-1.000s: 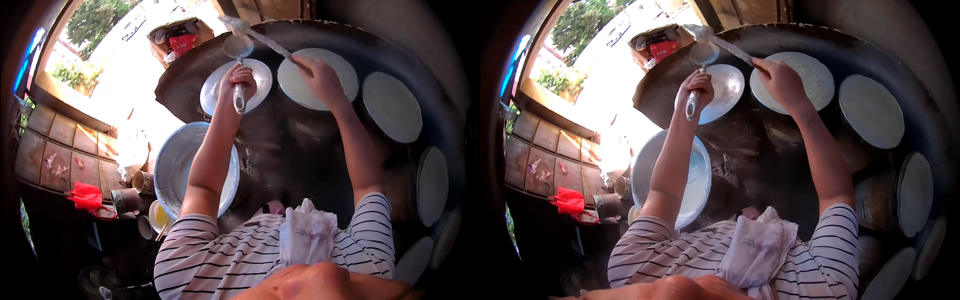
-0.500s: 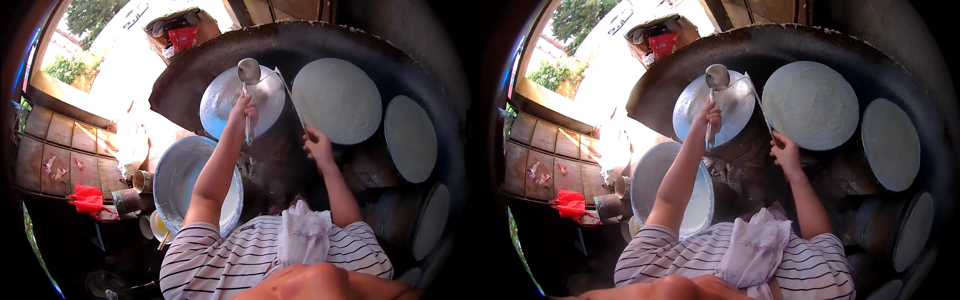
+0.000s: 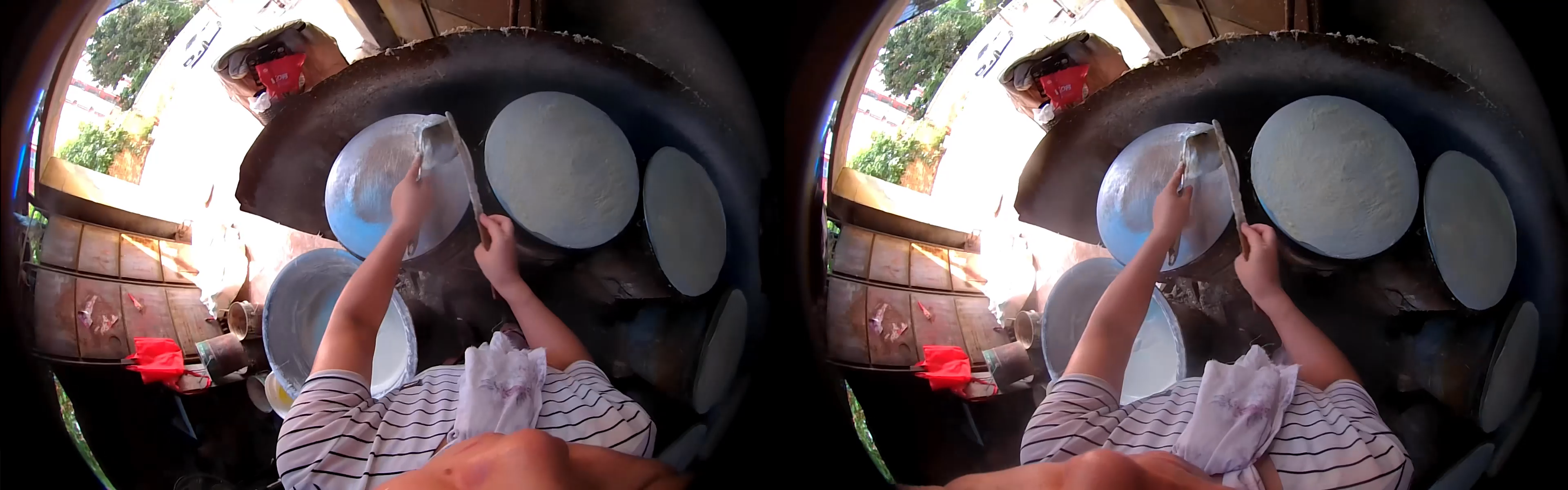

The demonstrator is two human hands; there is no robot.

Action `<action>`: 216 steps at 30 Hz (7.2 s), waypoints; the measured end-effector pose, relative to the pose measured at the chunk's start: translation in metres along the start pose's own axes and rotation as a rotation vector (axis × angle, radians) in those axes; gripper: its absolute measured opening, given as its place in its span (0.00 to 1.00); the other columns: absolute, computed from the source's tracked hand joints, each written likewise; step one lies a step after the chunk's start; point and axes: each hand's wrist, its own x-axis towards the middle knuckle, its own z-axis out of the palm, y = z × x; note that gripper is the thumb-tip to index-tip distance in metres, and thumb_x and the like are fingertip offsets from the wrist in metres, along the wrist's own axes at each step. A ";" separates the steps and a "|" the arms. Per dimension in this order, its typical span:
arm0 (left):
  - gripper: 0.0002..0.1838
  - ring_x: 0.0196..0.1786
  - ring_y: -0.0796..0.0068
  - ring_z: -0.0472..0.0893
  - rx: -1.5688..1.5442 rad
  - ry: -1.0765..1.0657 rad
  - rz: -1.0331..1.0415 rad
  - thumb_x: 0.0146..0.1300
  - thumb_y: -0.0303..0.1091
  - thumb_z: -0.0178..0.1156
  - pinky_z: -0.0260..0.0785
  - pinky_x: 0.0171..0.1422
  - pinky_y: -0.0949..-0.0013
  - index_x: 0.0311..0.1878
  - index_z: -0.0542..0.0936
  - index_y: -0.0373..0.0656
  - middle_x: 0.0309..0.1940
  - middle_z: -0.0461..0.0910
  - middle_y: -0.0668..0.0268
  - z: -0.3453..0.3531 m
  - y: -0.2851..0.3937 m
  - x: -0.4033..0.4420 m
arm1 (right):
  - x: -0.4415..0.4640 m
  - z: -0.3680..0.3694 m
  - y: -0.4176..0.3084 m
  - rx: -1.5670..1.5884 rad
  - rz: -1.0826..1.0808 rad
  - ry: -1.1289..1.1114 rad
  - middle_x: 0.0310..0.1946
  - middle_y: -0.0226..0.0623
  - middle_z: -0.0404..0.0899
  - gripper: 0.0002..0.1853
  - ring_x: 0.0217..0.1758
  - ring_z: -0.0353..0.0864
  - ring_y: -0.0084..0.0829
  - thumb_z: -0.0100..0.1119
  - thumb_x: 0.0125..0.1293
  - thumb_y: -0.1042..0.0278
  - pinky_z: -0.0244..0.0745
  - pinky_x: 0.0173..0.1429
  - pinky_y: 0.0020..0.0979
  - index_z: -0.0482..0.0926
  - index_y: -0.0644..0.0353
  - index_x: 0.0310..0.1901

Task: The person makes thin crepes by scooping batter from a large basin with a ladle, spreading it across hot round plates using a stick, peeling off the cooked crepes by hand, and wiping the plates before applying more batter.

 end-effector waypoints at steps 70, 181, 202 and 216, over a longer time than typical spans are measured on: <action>0.18 0.13 0.89 0.59 -1.766 0.460 -0.252 0.75 0.35 0.41 0.58 0.15 0.83 0.65 0.65 0.64 0.19 0.58 0.75 -0.122 0.023 -0.131 | 0.189 0.062 -0.001 0.033 -0.573 -0.895 0.38 0.41 0.80 0.14 0.44 0.79 0.43 0.55 0.48 0.79 0.73 0.49 0.38 0.83 0.60 0.38; 0.33 0.13 0.86 0.57 -1.090 0.105 0.040 0.70 0.33 0.48 0.52 0.15 0.79 0.75 0.46 0.51 0.19 0.61 0.74 -0.173 -0.030 -0.221 | -0.077 -0.053 -0.030 0.521 0.896 -0.462 0.24 0.29 0.74 0.19 0.16 0.64 0.13 0.48 0.72 0.63 0.63 0.20 0.18 0.71 0.58 0.61; 0.34 0.12 0.87 0.58 -0.992 0.084 -0.053 0.69 0.32 0.47 0.52 0.14 0.79 0.75 0.45 0.48 0.17 0.60 0.75 -0.117 0.015 -0.171 | 0.045 0.010 -0.010 -0.577 -0.051 -0.210 0.39 0.43 0.70 0.18 0.34 0.80 0.42 0.47 0.66 0.70 0.78 0.38 0.40 0.76 0.48 0.56; 0.30 0.12 0.87 0.55 -1.109 0.043 0.018 0.71 0.27 0.47 0.50 0.14 0.78 0.74 0.52 0.55 0.14 0.57 0.75 -0.121 0.013 -0.157 | -0.031 -0.019 -0.003 -0.458 0.096 -0.132 0.37 0.43 0.70 0.16 0.34 0.79 0.45 0.49 0.67 0.70 0.76 0.37 0.43 0.75 0.54 0.55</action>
